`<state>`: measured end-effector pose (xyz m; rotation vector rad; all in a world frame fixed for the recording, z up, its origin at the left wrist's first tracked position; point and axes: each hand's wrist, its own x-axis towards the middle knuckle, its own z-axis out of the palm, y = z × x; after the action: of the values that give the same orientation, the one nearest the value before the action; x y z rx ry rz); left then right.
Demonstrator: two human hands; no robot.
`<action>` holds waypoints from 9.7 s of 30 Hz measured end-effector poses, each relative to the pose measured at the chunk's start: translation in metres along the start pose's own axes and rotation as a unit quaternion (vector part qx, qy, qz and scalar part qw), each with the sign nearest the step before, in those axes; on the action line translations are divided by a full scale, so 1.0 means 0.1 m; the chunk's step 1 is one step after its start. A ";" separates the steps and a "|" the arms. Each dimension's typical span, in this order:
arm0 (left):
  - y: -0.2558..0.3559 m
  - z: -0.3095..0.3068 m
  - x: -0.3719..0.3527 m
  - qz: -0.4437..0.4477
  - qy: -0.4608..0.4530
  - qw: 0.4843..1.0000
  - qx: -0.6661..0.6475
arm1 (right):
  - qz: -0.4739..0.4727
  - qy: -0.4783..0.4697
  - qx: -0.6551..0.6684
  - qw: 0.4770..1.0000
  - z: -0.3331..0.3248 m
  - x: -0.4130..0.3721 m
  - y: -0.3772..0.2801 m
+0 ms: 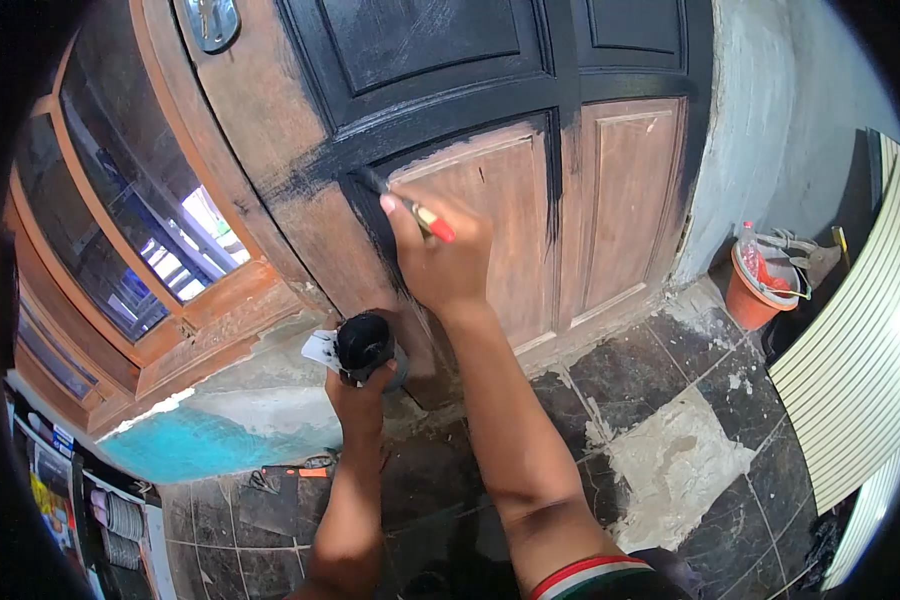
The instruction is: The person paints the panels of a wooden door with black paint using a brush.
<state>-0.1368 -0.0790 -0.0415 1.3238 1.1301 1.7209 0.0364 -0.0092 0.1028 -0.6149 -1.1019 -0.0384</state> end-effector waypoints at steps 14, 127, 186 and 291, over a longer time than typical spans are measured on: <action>0.00 0.09 -0.02 0.006 -0.011 1.000 -0.012 | 0.344 0.022 0.212 0.914 -0.04 0.10 0.14; -0.30 0.22 -0.11 0.051 -0.085 0.994 0.052 | -0.135 -0.061 -0.370 0.917 -1.07 0.92 0.72; -0.29 0.21 -0.12 0.050 -0.091 0.991 0.085 | -0.158 -0.084 -0.396 0.901 -1.10 0.96 0.78; 0.07 0.37 -0.31 -0.042 -0.151 0.985 0.067 | -0.018 0.009 -0.329 0.944 -0.76 1.00 0.62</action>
<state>-0.0932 -0.1004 -0.0430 1.5359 1.1217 1.3481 0.1656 0.0323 0.1361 -1.1875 -1.0774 -0.4578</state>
